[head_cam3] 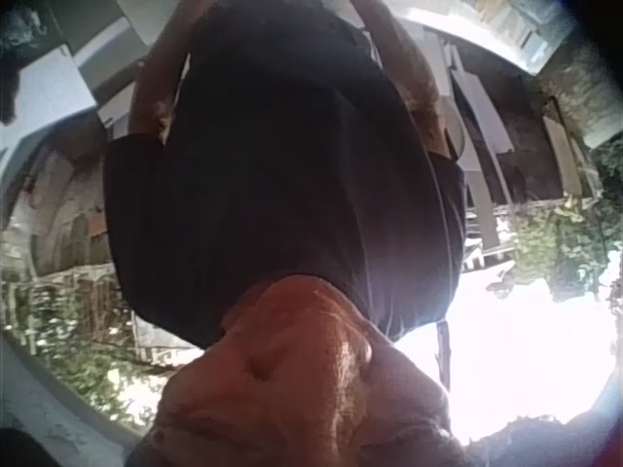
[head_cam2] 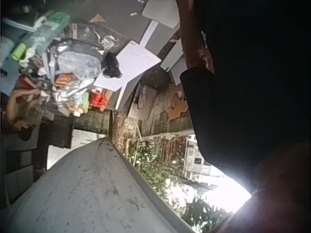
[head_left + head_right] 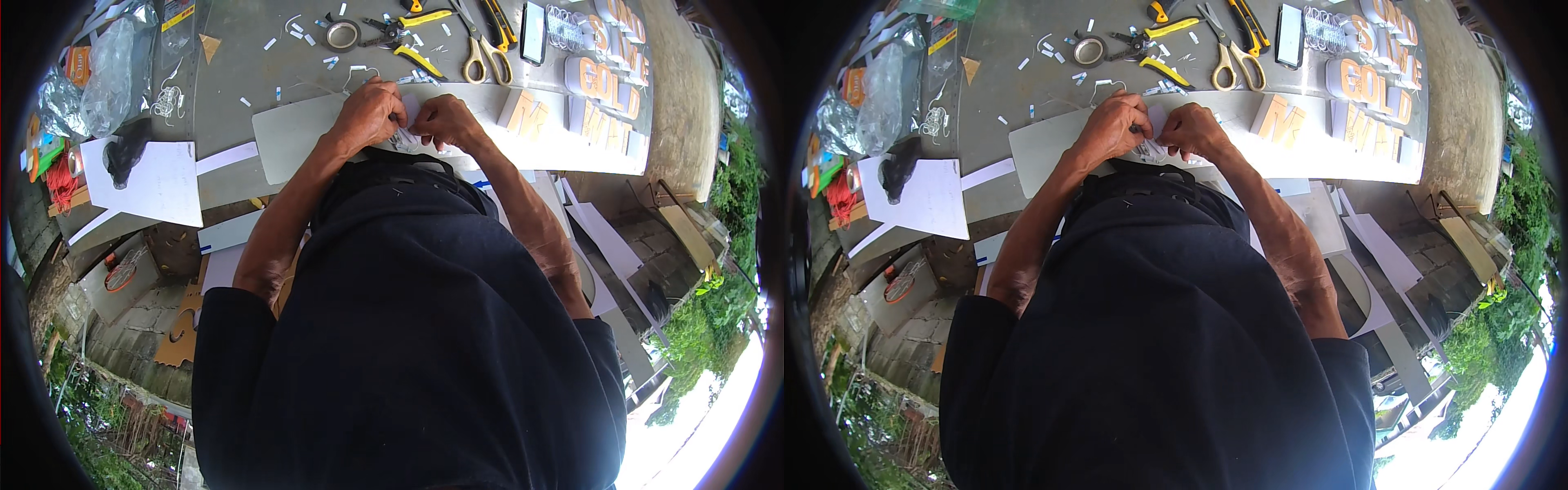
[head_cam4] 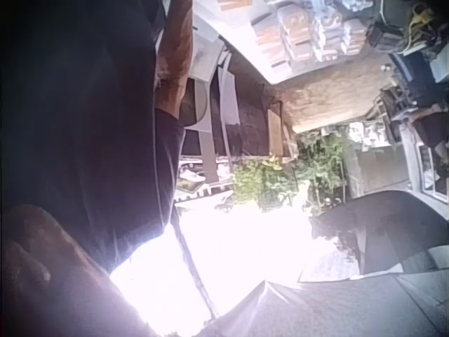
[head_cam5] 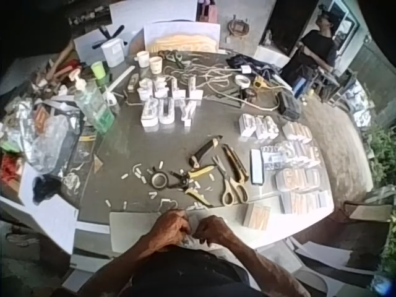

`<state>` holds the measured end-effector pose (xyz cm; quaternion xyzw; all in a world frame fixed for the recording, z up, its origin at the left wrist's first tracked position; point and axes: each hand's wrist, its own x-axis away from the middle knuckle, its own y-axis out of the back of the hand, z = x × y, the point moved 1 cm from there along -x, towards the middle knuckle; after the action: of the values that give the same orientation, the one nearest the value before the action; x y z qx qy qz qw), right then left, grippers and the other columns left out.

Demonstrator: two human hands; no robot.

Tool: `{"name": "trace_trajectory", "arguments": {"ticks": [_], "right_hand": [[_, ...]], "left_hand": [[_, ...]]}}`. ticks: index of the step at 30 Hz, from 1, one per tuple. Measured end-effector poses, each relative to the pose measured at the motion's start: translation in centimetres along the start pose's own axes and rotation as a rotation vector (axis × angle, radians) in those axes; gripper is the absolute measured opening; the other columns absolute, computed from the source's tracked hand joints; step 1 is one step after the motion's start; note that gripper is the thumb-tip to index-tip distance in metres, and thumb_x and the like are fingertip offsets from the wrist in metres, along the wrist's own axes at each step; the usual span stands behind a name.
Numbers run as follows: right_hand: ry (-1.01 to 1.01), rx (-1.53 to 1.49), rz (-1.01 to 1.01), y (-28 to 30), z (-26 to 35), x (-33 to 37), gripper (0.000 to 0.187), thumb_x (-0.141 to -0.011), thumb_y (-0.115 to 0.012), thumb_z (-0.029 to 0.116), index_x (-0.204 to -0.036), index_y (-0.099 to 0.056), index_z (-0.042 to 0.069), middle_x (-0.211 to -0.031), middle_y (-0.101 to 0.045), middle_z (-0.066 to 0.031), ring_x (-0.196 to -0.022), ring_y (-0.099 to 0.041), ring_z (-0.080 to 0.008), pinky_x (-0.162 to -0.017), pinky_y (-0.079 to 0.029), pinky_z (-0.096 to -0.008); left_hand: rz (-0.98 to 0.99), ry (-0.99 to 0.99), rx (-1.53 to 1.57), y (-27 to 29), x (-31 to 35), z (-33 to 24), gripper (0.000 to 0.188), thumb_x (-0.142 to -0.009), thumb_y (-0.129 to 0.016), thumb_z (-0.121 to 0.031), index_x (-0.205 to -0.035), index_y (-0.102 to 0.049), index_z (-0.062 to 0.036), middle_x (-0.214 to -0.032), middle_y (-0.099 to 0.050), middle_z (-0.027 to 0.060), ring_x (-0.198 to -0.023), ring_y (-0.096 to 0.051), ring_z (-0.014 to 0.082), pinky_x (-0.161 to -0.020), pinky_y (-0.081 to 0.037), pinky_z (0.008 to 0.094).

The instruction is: The recorder is assembling and detailing cutout letters for a sign, peeling backings and applying adhesive components.

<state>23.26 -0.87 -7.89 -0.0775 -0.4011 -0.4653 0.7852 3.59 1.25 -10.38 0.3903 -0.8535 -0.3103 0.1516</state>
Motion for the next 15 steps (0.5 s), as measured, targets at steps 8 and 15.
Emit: {"name": "trace_trajectory", "arguments": {"ticks": [8,15], "right_hand": [[0.189,0.152,-0.257,-2.5,-1.4,1.7,0.023,-0.080,-0.074,0.022,-0.093,-0.073,0.003,-0.080,-0.074,-0.0092,-0.069,-0.072,-0.0226,-0.066,-0.058,-0.0357],[0.340,0.413,-0.500,-4.2,-1.1,2.0,0.017,-0.081,-0.069,0.017,-0.092,-0.066,0.005,-0.089,-0.072,-0.0123,-0.082,-0.071,-0.0332,-0.076,-0.056,-0.0441]], "left_hand": [[-0.007,-0.013,-0.002,0.2,0.0,-0.2,0.013,-0.064,-0.074,-0.002,-0.074,-0.076,-0.0100,-0.088,-0.067,0.0047,-0.088,-0.064,0.0241,-0.097,-0.044,0.0355],[0.003,0.005,0.036,0.9,-0.2,-0.8,0.017,-0.067,-0.071,0.001,-0.081,-0.077,-0.0069,-0.089,-0.068,0.0115,-0.093,-0.063,0.0308,-0.093,-0.049,0.0391]]}}
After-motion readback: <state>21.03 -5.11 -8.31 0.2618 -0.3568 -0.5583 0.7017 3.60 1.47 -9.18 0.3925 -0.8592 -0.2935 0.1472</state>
